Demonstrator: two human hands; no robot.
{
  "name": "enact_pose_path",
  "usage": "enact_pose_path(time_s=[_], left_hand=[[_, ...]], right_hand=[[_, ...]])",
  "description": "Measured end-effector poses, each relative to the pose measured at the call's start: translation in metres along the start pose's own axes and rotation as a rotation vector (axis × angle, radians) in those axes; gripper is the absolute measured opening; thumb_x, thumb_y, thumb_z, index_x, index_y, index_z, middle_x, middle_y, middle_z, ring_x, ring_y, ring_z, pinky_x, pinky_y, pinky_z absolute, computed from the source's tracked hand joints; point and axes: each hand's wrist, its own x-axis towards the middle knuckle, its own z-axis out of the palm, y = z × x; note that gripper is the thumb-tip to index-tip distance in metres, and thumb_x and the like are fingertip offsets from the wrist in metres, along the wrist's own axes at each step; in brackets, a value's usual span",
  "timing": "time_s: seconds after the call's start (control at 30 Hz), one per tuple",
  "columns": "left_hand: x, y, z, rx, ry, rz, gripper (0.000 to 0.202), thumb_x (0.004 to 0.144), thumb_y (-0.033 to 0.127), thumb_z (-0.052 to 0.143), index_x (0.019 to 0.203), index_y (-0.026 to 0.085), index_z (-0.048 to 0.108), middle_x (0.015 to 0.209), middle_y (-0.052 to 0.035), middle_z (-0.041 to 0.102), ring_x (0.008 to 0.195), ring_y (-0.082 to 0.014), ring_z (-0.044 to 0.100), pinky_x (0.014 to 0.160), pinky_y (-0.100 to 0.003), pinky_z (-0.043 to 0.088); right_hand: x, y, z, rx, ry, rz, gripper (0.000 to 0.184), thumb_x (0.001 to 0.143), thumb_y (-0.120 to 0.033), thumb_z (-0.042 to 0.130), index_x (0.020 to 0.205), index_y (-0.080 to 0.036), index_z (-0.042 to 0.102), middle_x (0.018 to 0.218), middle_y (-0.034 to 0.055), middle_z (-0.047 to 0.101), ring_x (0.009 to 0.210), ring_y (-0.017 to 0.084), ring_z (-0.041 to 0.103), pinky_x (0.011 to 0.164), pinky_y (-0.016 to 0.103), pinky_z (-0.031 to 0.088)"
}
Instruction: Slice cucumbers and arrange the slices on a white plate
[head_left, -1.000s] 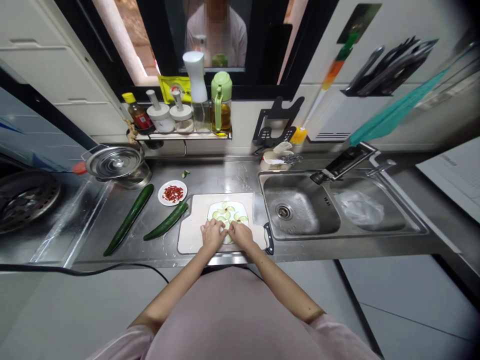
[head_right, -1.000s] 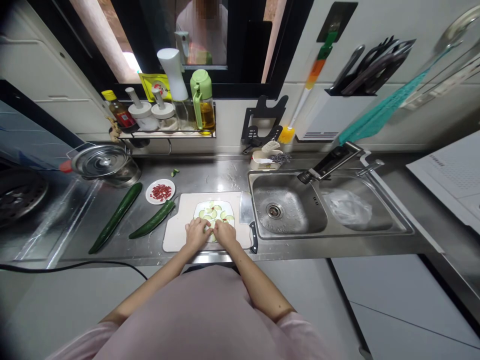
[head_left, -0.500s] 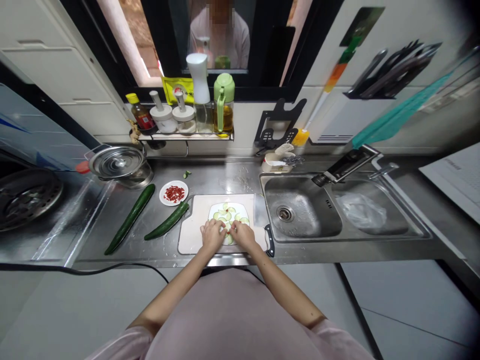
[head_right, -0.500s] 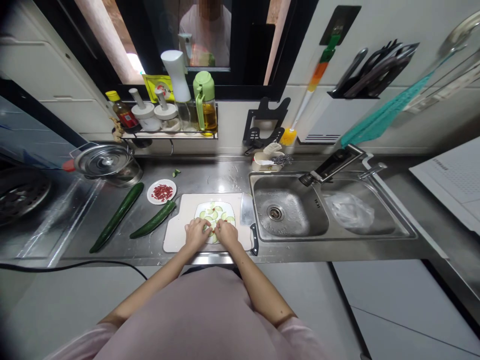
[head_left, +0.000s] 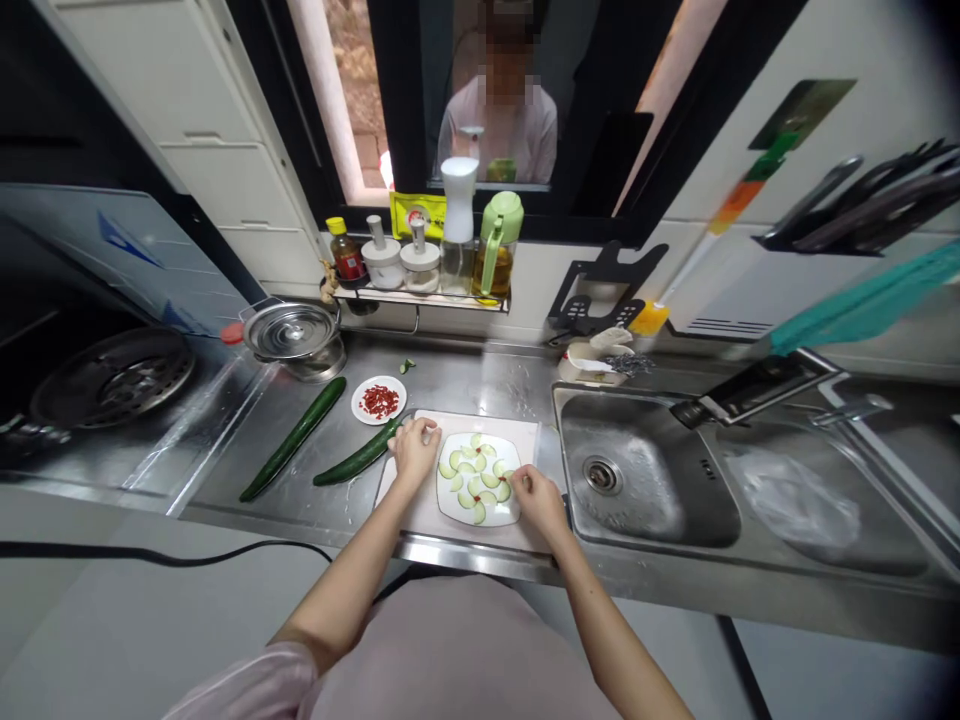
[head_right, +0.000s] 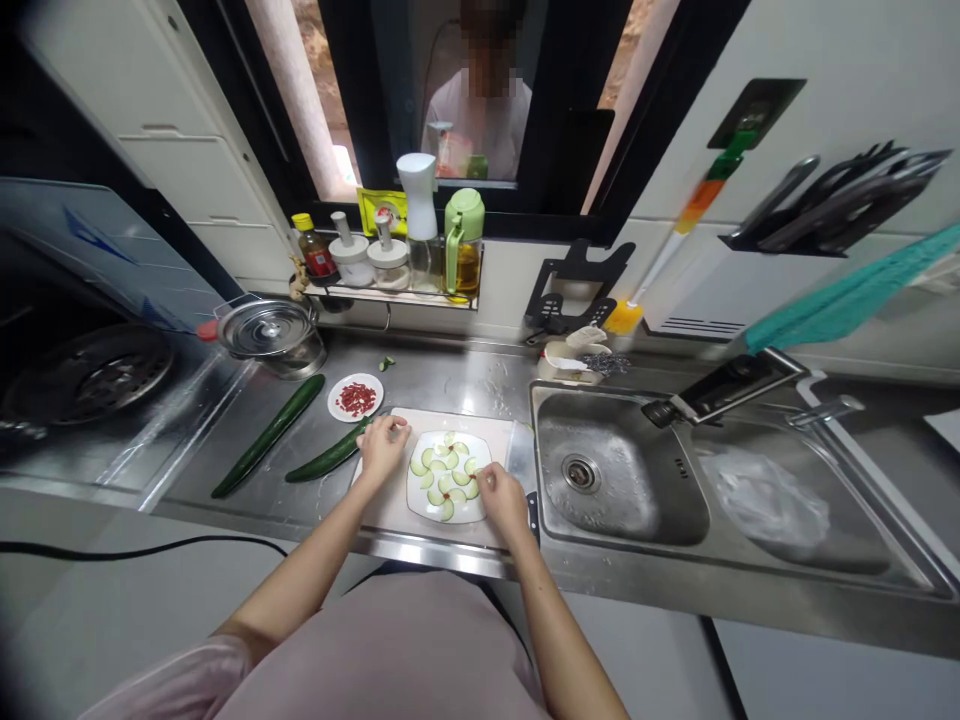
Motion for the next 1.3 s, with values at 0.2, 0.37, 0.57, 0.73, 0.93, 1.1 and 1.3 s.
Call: enact_pose_path(time_s=[0.2, 0.37, 0.57, 0.73, 0.93, 1.1, 1.3], left_hand=[[0.047, -0.022, -0.004, -0.089, 0.142, -0.222, 0.021, 0.085, 0.036, 0.052, 0.100, 0.028, 0.064, 0.102, -0.0038, 0.065, 0.102, -0.0231, 0.055, 0.089, -0.037, 0.033], [0.082, -0.039, -0.002, -0.113, 0.216, -0.412, 0.023, 0.086, 0.036, 0.048, 0.102, 0.029, 0.063, 0.106, -0.0050, 0.066, 0.104, -0.0255, 0.055, 0.087, -0.040, 0.034], [0.122, -0.050, -0.003, -0.049, 0.254, -0.515, 0.027, 0.088, 0.033, 0.043, 0.103, 0.030, 0.065, 0.114, -0.0075, 0.064, 0.106, -0.0277, 0.054, 0.087, -0.043, 0.033], [0.142, -0.057, -0.002, 0.118, 0.185, -0.397, 0.025, 0.085, 0.032, 0.048, 0.097, 0.030, 0.070, 0.113, -0.0093, 0.062, 0.108, -0.0298, 0.051, 0.089, -0.044, 0.031], [0.155, -0.064, -0.001, 0.327, 0.074, -0.174, 0.028, 0.086, 0.034, 0.045, 0.096, 0.026, 0.070, 0.114, -0.0124, 0.059, 0.111, -0.0314, 0.046, 0.091, -0.046, 0.026], [0.161, -0.067, 0.001, 0.420, 0.010, -0.114, 0.024, 0.083, 0.033, 0.049, 0.091, 0.023, 0.069, 0.110, -0.0136, 0.060, 0.111, -0.0312, 0.045, 0.092, -0.045, 0.024], [0.163, -0.067, 0.005, 0.401, -0.030, -0.138, 0.021, 0.082, 0.029, 0.050, 0.091, 0.023, 0.068, 0.112, -0.0137, 0.058, 0.112, -0.0321, 0.044, 0.092, -0.046, 0.025]], right_hand=[[0.005, 0.007, -0.006, 0.076, 0.035, -0.028, 0.027, 0.082, -0.042, 0.043, 0.081, -0.022, 0.061, 0.057, -0.0016, 0.055, 0.056, 0.015, 0.051, 0.052, 0.023, 0.028], [0.011, 0.010, -0.008, 0.133, 0.056, -0.058, 0.031, 0.080, -0.046, 0.043, 0.082, -0.021, 0.061, 0.051, -0.0031, 0.048, 0.053, 0.015, 0.048, 0.053, 0.023, 0.030], [0.015, 0.011, -0.013, 0.152, 0.053, -0.029, 0.032, 0.080, -0.047, 0.045, 0.081, -0.021, 0.062, 0.051, -0.0030, 0.048, 0.051, 0.015, 0.047, 0.052, 0.024, 0.030], [0.019, 0.013, -0.012, 0.165, 0.051, -0.029, 0.035, 0.080, -0.050, 0.044, 0.082, -0.021, 0.064, 0.050, -0.0028, 0.047, 0.051, 0.016, 0.047, 0.049, 0.024, 0.029], [0.021, 0.014, -0.010, 0.176, 0.041, -0.018, 0.035, 0.079, -0.049, 0.043, 0.083, -0.021, 0.063, 0.051, -0.0027, 0.047, 0.052, 0.016, 0.047, 0.051, 0.024, 0.031], [0.024, 0.011, -0.009, 0.170, 0.032, -0.026, 0.033, 0.078, -0.047, 0.042, 0.081, -0.021, 0.063, 0.051, -0.0026, 0.047, 0.052, 0.016, 0.047, 0.052, 0.024, 0.030], [0.023, 0.009, -0.008, 0.196, 0.038, -0.050, 0.036, 0.078, -0.050, 0.042, 0.080, -0.020, 0.062, 0.050, -0.0027, 0.046, 0.051, 0.015, 0.046, 0.053, 0.025, 0.031]])
